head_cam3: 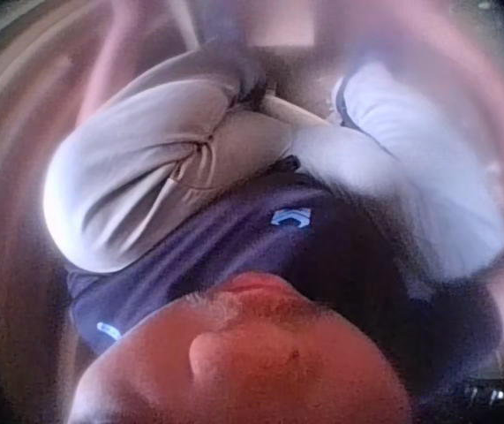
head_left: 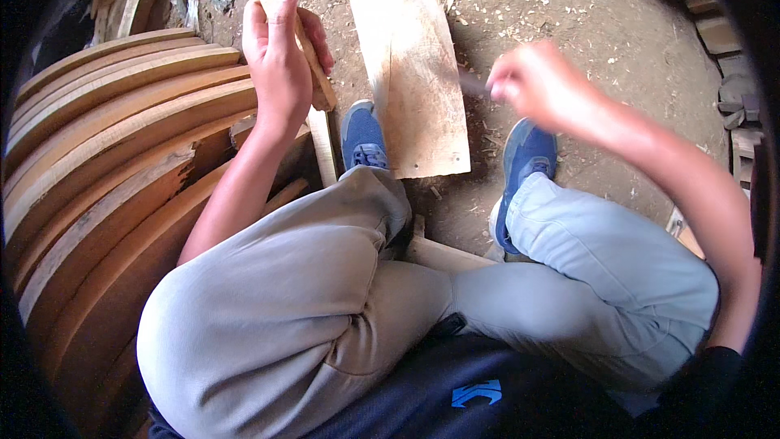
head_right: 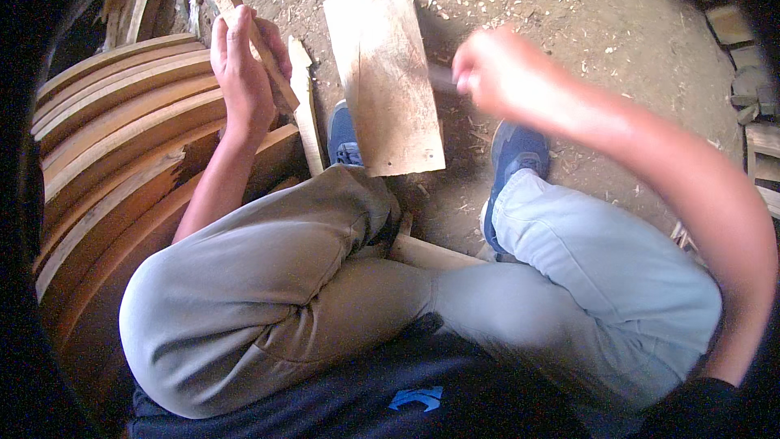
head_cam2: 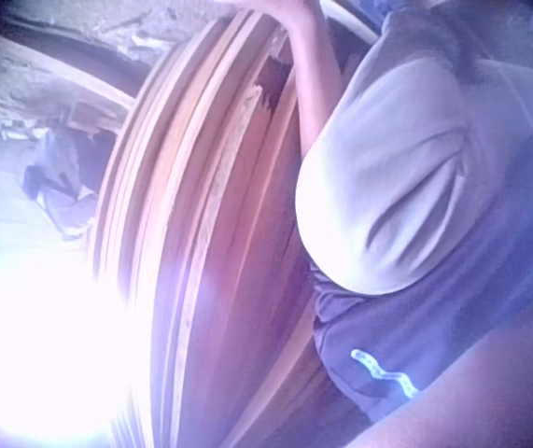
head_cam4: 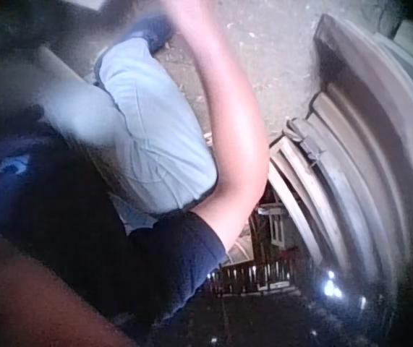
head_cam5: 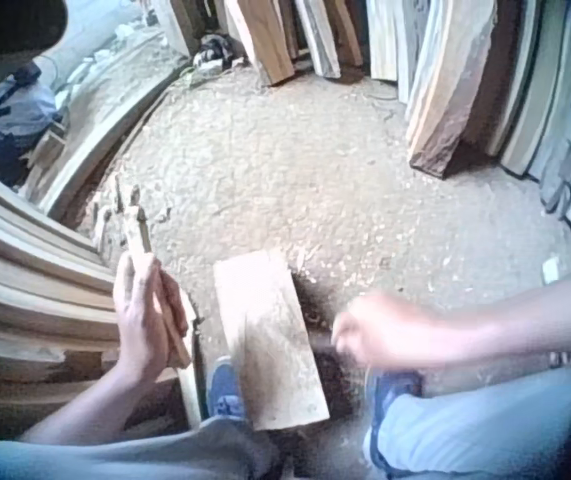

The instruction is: The person sits on the ground and uses a knife to carve a small piece of wood held against a larger block. They repeatedly shave and shape the wood, occasionally pausing to inspect the carved piece.

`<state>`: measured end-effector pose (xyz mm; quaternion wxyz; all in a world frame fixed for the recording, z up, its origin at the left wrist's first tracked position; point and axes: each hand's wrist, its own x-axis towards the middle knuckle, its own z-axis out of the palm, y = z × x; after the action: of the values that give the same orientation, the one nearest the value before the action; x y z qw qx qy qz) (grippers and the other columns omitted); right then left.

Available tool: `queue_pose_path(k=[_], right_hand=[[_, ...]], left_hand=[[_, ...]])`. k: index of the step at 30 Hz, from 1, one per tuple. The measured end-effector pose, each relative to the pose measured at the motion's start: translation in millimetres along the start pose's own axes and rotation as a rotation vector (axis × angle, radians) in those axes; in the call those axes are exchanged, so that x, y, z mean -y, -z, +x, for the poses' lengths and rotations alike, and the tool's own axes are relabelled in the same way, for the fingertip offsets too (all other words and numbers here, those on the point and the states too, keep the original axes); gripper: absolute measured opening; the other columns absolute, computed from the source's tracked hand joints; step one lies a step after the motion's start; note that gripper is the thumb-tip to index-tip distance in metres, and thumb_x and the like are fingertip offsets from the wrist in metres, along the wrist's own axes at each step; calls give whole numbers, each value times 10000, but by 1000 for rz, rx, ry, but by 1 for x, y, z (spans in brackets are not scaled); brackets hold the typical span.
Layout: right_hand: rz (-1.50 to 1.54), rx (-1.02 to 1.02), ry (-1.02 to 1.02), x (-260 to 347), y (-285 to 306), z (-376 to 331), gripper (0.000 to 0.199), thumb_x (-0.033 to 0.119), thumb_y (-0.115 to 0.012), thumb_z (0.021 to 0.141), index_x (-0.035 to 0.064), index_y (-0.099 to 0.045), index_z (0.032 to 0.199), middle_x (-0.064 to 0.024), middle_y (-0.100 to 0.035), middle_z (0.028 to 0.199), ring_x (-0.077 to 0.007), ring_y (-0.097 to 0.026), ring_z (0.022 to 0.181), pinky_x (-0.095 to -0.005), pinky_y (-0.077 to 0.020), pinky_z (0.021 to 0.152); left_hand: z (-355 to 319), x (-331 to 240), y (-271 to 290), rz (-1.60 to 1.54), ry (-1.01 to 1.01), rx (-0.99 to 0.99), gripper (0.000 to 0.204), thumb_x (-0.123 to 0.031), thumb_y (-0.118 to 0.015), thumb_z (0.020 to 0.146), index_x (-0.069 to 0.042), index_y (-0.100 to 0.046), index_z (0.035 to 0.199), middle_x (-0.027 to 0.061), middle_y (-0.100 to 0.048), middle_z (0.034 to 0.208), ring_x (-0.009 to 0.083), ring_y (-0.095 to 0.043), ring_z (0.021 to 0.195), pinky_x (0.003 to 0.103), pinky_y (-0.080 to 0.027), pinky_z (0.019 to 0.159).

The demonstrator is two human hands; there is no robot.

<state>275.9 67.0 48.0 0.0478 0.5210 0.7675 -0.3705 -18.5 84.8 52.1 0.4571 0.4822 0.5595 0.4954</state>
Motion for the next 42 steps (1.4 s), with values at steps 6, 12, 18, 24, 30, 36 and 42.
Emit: queue_pose_path(k=[6, 12, 18, 24, 30, 36, 42], right_hand=[[-33, -470, -289, -62, 91, 22, 145, 166, -556, 974, 48, -639, 989, -37, -638, 704, -118, -594, 643, -325, -471, 600], [20, -217, -197, -25, 67, 6, 195, 182, -567, 969, 23, -607, 1074, -172, -659, 798, -272, -665, 772, -424, -496, 717], [38, -94, -133, -41, 55, 1, 158, 137, -537, 995, 21, -586, 1089, -64, -586, 721, -140, -586, 689, -319, -472, 667], [103, -98, -64, -39, 52, 1, 174, 145, -534, 1005, 30, -593, 1122, -63, -578, 747, -129, -584, 707, -317, -480, 682], [166, 46, -80, -9, 55, -6, 259, 241, -493, 1019, 48, -615, 1140, -165, -671, 845, -297, -676, 787, -435, -511, 716], [-201, 194, -6, 18, 34, -10, 290, 363, -476, 1033, 93, -582, 1024, -192, -646, 760, -387, -667, 748, -517, -500, 681], [-206, 270, -32, 35, 35, -7, 311, 373, -467, 1030, 115, -638, 1062, -177, -690, 897, -386, -683, 873, -523, -526, 747]], left_hand=[[-7, 17, -4, 4, 402, 252, 318, -411, -498, 1011, -99, -471, 959, 39, -541, 678, 135, -511, 435, 274, -398, 366], [-24, 22, -5, 144, 603, 647, 322, -385, -538, 993, -65, -511, 965, 39, -573, 713, 140, -581, 475, 258, -418, 364], [-40, 40, -1, -56, 722, 829, 307, -329, -549, 987, -35, -541, 1074, 95, -639, 752, 148, -594, 486, 261, -457, 399], [-41, 40, -6, 3, 737, 812, 233, -272, -620, 971, -52, -546, 995, 84, -643, 719, 139, -560, 439, 266, -428, 387], [-42, 37, -8, 285, 720, 723, 289, -326, -701, 927, -45, -633, 934, 49, -626, 636, 91, -512, 418, 252, -389, 381], [-40, 31, -6, 362, 747, 755, 368, -376, -676, 943, -13, -622, 972, 32, -587, 591, 88, -516, 421, 242, -389, 387], [-45, 39, -2, 277, 724, 777, 355, -370, -667, 968, -32, -615, 876, -27, -498, 562, 53, -437, 427, 247, -327, 383]])
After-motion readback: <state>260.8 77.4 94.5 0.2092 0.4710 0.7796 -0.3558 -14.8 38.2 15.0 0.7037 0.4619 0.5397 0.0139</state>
